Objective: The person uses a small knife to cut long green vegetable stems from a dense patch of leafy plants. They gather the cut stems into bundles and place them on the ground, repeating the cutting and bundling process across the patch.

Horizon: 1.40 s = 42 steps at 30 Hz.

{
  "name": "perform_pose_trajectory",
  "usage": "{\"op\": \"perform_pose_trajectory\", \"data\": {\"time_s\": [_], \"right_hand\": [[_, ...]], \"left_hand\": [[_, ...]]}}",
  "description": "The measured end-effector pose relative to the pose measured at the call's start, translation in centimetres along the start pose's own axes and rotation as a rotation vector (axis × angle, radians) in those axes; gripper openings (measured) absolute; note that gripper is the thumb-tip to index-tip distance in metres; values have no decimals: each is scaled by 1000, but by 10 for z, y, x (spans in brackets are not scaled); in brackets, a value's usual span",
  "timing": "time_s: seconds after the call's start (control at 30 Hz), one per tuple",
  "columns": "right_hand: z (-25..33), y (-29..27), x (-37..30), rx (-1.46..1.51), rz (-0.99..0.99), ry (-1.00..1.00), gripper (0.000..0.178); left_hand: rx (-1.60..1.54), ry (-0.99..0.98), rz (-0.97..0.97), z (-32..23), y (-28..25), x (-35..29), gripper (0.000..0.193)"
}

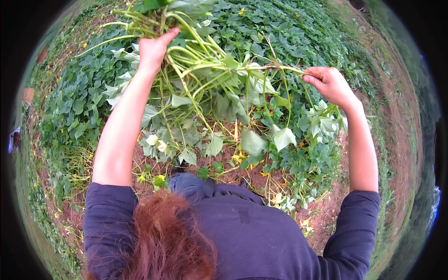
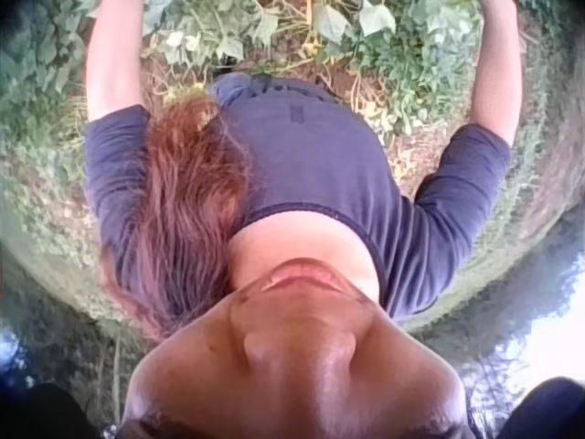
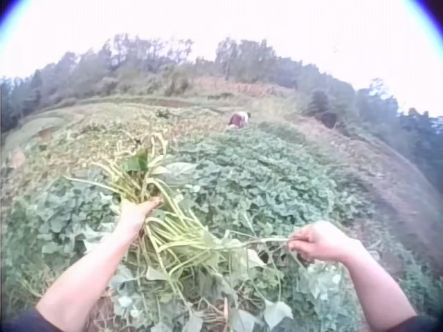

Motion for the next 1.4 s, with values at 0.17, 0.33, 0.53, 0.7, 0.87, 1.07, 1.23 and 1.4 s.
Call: {"op": "perform_pose_trajectory", "data": {"time_s": [0.17,0.33,0.53,0.7,0.87,1.07,1.23,1.4], "right_hand": [[-70,11,51,-91,123,-12,28],[-50,5,120,-446,158,-235,27],[108,26,132,-885,86,-937,18],[164,80,127,-1029,137,-1297,13],[184,125,109,-1109,314,-1434,7],[150,16,128,-748,-180,-970,52],[-75,-66,98,315,-383,130,29],[79,174,68,1149,426,-43,40]], "left_hand": [[94,25,330,3,44,-48,47],[-350,-53,757,27,119,-97,43],[554,708,981,7,174,-158,54],[811,833,1322,7,233,-185,63],[1001,669,1603,25,259,-193,75],[696,459,1450,45,239,-168,59],[586,-112,1084,103,213,-94,60],[581,-509,489,158,160,-42,64]]}}
Point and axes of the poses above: each hand's wrist, its own x-axis towards the middle knuckle, its own y-axis out of the palm, z = x × y, the point moved 9 cm from there along x, towards the middle knuckle, and after that the axes turned 12 degrees about z, right-handed, at the moved point
